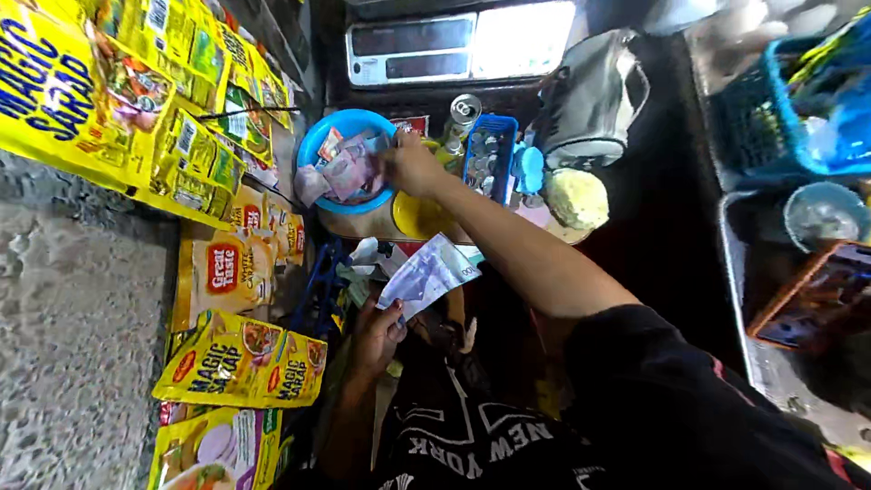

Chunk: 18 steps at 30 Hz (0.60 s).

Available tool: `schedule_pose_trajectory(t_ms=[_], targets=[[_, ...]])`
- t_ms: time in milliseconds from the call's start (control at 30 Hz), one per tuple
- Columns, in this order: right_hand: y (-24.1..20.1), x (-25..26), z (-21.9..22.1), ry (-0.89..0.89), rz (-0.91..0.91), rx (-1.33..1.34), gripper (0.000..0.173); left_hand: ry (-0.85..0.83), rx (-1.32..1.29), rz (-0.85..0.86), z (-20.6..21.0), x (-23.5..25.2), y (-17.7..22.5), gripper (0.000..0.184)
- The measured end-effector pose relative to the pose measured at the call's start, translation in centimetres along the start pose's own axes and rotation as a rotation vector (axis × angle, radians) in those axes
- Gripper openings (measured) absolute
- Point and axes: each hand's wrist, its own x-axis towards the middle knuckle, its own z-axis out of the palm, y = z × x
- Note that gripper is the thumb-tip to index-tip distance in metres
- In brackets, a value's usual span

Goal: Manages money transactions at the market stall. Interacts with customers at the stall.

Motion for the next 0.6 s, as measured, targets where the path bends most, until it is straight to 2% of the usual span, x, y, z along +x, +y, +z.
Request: schedule_pose_trajectory(t_ms=[67,167,267,333,400,500,533,600], targets=[[-0.4,0.0,-1.9,0.034,-0.010,0.184,0.018,-0.077,-0.082,0.027,1.0,0.6,1.0,0.020],[-0.6,-0.6,-3.7,0.010,0.090,0.414,0.019,-0.113,-0.126,0.112,3.2,2.3,2.9,0.017],[-0.5,-2.9,-6.6,0.069,0.123,0.448,0.020,0.022,-0.062,0.266,5.3,5.4,3.8,0.021],[0.4,-6.2,-9.2,0.194,0.116,0.450,0.018,0.107,0.008,0.367,5.9,8.2,3.9,0.025],[2.0,-10.5,-11.6,0.334,0.148,0.455,0.018,0.208,0.179,0.519,5.9,11.4,4.2,0.026],[3.9,-17.4,-13.7,0.497,0.267,0.434,0.018,0.481,0.723,0.794,5.0,15.0,5.8,0.032],[4.5,-19.6,-13.8,0.528,0.314,0.422,0.019,0.547,0.879,0.826,4.6,15.7,6.6,0.032],[5.2,-23.4,-13.1,0.565,0.390,0.388,0.020,0.621,1.102,0.735,4.3,16.9,8.2,0.033]])
